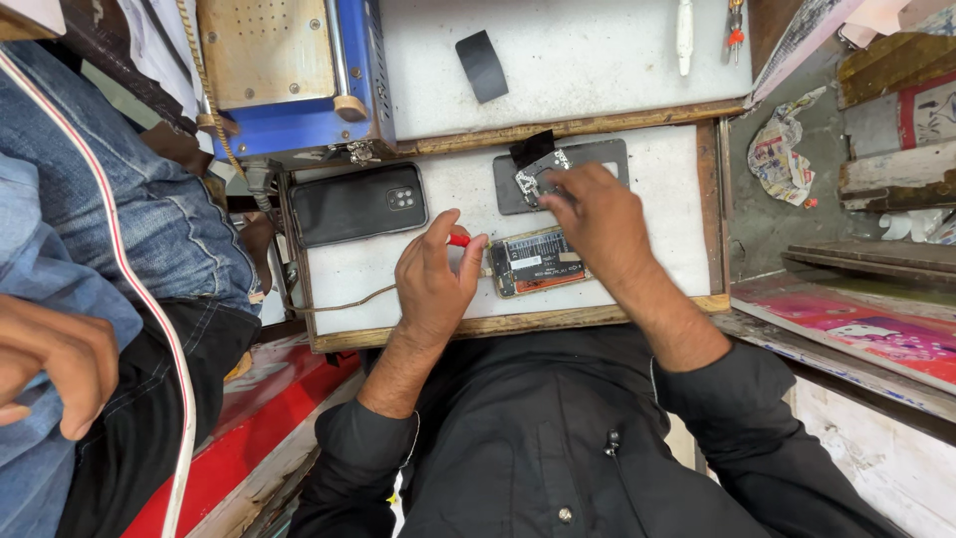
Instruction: The person removes the back cover of a smartphone, then uses a screwdriver to loosen screws and detach internal components including the motherboard. The person handles the phone, back cover, and internal parts on a workbench.
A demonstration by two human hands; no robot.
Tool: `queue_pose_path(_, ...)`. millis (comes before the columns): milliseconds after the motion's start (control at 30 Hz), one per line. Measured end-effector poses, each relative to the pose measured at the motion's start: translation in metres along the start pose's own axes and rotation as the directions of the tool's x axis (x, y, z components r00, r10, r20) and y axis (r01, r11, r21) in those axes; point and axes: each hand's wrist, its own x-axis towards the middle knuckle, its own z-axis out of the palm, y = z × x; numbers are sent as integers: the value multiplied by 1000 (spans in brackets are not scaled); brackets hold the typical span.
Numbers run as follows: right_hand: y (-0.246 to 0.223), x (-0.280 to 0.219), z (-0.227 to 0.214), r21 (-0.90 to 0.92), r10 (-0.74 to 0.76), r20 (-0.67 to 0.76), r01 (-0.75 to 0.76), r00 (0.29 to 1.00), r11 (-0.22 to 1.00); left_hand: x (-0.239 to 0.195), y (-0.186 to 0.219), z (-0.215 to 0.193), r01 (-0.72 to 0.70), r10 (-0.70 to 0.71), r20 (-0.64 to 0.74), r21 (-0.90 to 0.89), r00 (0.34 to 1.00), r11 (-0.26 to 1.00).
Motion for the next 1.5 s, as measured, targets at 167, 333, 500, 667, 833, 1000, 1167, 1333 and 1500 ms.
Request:
queue_pose_path(167, 3, -10, -12, 45, -57, -163, 65, 985, 997, -1, 1, 2, -27, 27, -23, 17, 999, 999)
queue_pose_path(333, 13, -38, -8, -14, -199, -227, 201, 953, 979, 1, 1, 2, -60, 61, -25, 28, 998, 998)
queue_pose_path(500, 36, -66, -15, -15, -162, -327, 167, 931, 986, 1, 1, 2, -86, 87, -40, 29, 995, 996)
queue_pose_path(667, 52, -87, -30, 9, -98, -224, 102, 970, 995, 3, 1, 7, -62, 64, -37, 45, 997, 997)
queue_pose_path(833, 53, -86, -32, -62, -141, -84, 136, 986, 989, 6, 9, 5, -111, 111, 5, 28, 994, 993)
queue_pose_path(1000, 55, -85, -36, -150, -167, 74, 176, 983, 973, 16, 22, -3, -251, 266, 101, -138, 959, 958)
queue_pose_path(1167, 59, -88, -33, -129, -180, 67, 187, 981, 974, 21, 30, -15, -145, 140, 139, 28, 980, 989)
queue_pose_path(1333, 63, -89, -29, -122, -177, 54, 182, 983, 976, 28, 36, -28, -100, 78, 333, 47, 940, 994)
queue_pose_path(1500, 64, -90, -29, -112, -188, 49, 192, 981, 975, 39, 38, -34, -32, 3, 347, 77, 938, 997)
